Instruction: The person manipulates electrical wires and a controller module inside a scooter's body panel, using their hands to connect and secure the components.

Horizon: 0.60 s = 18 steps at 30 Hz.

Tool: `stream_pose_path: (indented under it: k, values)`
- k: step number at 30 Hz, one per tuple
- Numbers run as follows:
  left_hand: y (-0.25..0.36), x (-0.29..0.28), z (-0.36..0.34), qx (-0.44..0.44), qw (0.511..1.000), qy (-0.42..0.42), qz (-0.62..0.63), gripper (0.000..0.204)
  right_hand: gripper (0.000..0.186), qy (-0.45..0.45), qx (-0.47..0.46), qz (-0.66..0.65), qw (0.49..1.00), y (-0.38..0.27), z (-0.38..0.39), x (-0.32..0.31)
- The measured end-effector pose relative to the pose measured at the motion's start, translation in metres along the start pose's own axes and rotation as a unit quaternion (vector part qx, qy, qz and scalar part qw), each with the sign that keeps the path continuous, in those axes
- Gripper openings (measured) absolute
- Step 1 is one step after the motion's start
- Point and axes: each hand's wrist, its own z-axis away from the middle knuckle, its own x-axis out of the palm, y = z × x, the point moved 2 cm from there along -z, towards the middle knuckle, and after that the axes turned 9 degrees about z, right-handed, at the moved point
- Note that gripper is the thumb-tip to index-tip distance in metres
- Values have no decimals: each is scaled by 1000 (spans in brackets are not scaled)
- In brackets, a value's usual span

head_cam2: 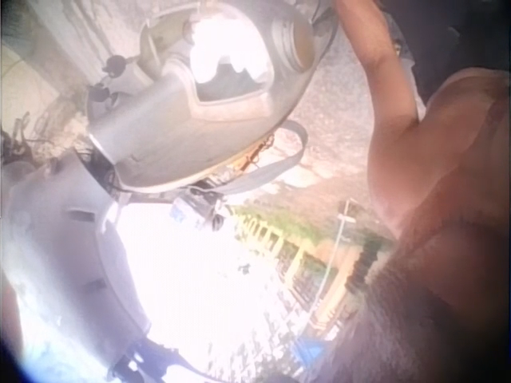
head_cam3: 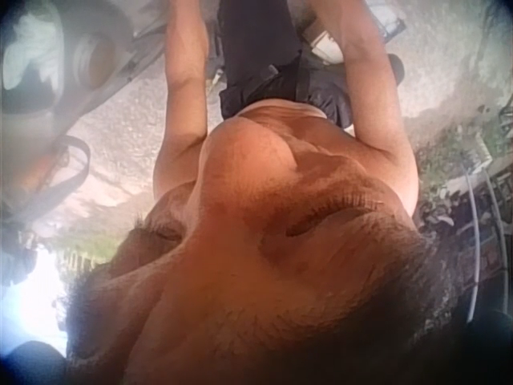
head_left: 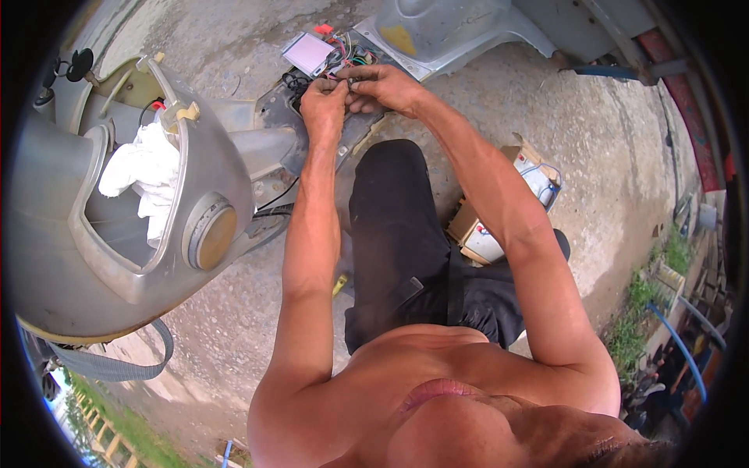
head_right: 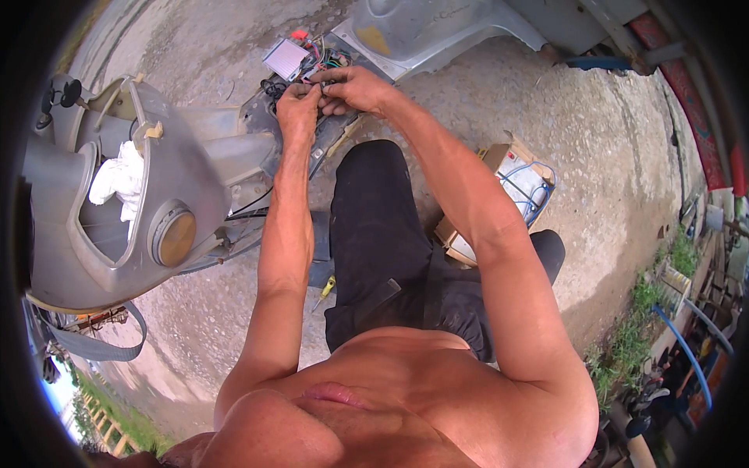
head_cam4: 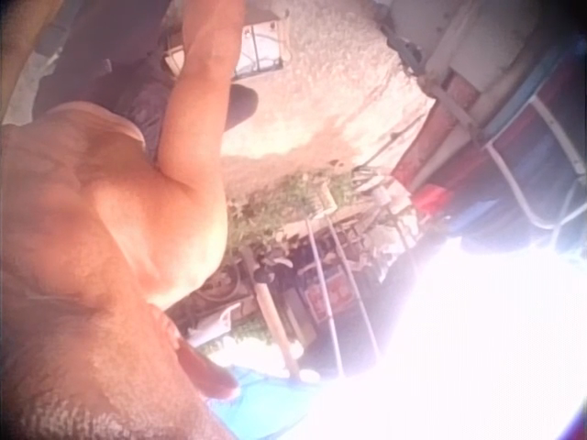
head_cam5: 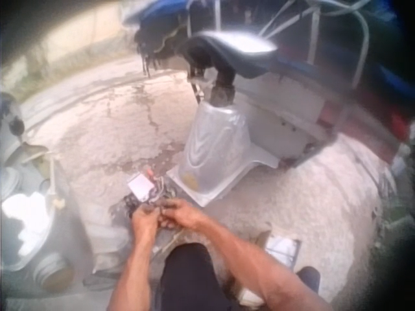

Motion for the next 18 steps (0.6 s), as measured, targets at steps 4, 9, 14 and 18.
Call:
stream_pose_path:
  k: [4,9,14,18]
  values:
    - [-4,0,-1,-31,995,-28,90,22,35,42,-20,0,999,6,-4,-2]
    - [-9,0,-4,-52,988,-46,138,23,29,68,-9,28,997,11,-8,-7]
    - [-10,0,-5,-47,984,-84,149,30,24,46,62,-25,997,2,-10,-10]
    - [-14,-2,-7,-54,986,-117,109,38,25,23,102,19,994,-3,-12,-13]
